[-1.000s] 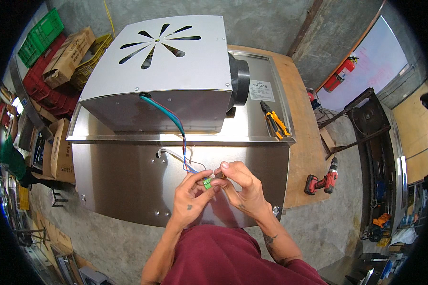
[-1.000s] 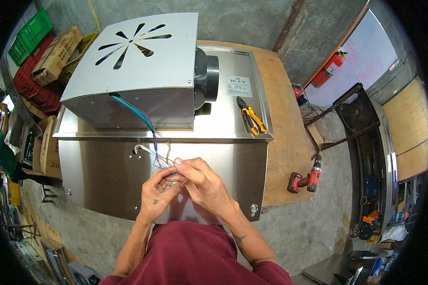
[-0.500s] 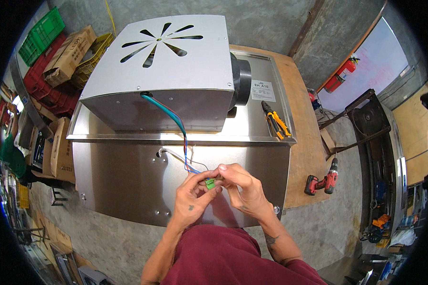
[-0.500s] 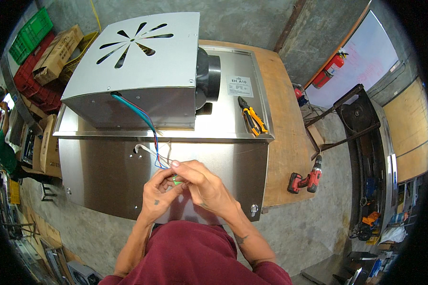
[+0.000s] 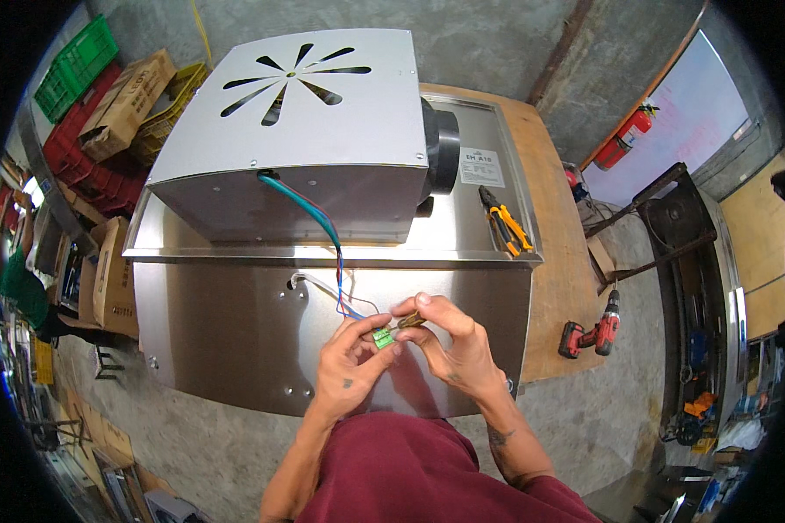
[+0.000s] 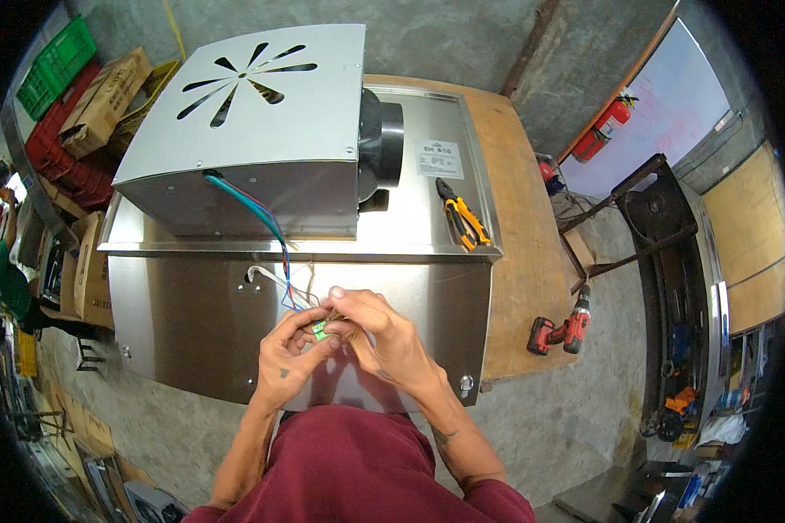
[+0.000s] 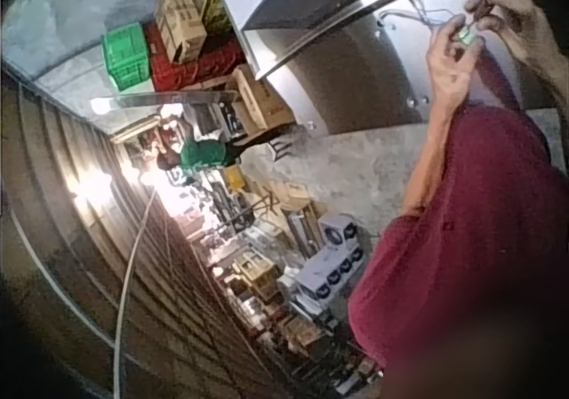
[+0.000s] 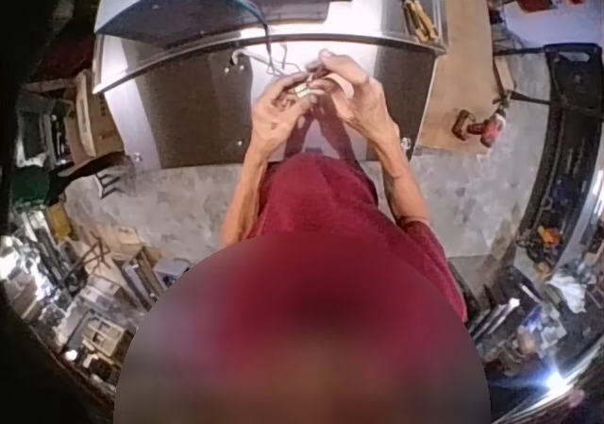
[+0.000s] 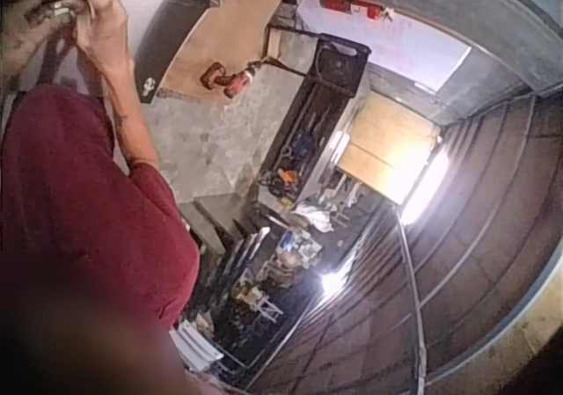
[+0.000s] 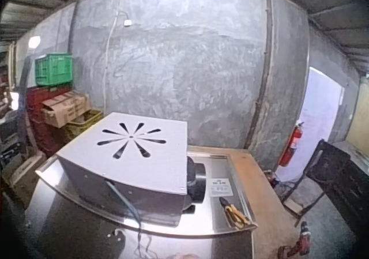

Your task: The person strips wire ends with pliers and secures them into a green terminal block using a screwdriver. They then lift and reposition a stainless steel kitchen hood unit.

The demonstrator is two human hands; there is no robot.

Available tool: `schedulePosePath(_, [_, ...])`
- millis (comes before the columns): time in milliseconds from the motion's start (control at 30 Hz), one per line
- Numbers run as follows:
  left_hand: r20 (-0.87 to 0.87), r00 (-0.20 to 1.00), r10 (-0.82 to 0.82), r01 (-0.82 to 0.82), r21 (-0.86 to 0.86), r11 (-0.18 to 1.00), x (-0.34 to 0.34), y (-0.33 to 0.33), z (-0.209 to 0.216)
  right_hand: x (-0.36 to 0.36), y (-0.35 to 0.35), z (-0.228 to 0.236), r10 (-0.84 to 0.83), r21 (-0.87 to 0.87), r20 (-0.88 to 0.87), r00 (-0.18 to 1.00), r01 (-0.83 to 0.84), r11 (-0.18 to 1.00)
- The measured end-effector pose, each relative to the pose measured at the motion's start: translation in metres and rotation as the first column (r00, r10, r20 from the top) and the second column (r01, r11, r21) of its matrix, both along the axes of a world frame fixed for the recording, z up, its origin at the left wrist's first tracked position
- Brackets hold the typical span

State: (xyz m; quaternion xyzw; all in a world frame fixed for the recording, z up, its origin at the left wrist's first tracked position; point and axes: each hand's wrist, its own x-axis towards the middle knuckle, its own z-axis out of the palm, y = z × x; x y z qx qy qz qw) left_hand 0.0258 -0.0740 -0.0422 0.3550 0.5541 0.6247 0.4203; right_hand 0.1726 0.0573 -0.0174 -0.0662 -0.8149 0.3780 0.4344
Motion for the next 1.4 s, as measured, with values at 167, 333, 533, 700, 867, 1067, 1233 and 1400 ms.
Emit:
schedulePosePath(167, [-0.004, 1.000, 0.014, -0.014, 0.054, 0.998, 0.002, 0.006, 0.002, 0.001, -0.003, -0.002, 0.063, -0.030, 0.018, 0.998, -0.063, 0.998])
schedulePosePath(333, [-0.033, 0.999, 0.008, -0.007, 0.020, 1.000, 0.000, 0.005, 0.003, -0.003, -0.005, 0.000, 0.052, -0.040, 0.003, 0.999, -0.051, 0.998])
schedulePosePath(533, [-0.063, 0.998, 0.010, -0.007, 0.051, 0.999, 0.002, 0.008, 0.005, -0.001, -0.002, -0.002, 0.054, -0.019, 0.003, 0.999, -0.054, 0.998])
schedulePosePath(700, [-0.036, 0.999, -0.004, 0.005, 0.010, 1.000, 0.001, 0.006, 0.005, -0.004, -0.008, -0.007, -0.060, 0.014, -0.029, 0.998, 0.061, 0.998])
schedulePosePath(867, [-0.061, 0.998, -0.005, 0.006, 0.021, 1.000, 0.000, 0.005, -0.002, -0.007, -0.008, -0.003, -0.093, 0.023, -0.015, 0.996, 0.093, 0.995])
schedulePosePath(1067, [-0.024, 1.000, 0.002, -0.002, 0.021, 1.000, 0.003, 0.006, -0.003, -0.003, -0.007, -0.005, 0.061, -0.088, -0.017, 0.998, -0.062, 0.994])
schedulePosePath(1233, [-0.021, 1.000, 0.000, 0.000, 0.033, 0.999, 0.005, 0.006, -0.005, -0.005, -0.008, -0.009, 0.023, -0.069, -0.035, 0.999, -0.026, 0.997])
schedulePosePath(1400, [-0.004, 1.000, 0.002, -0.002, 0.029, 1.000, 0.006, 0.005, -0.010, -0.008, -0.013, -0.006, -0.037, -0.058, -0.043, 0.998, 0.035, 0.998])
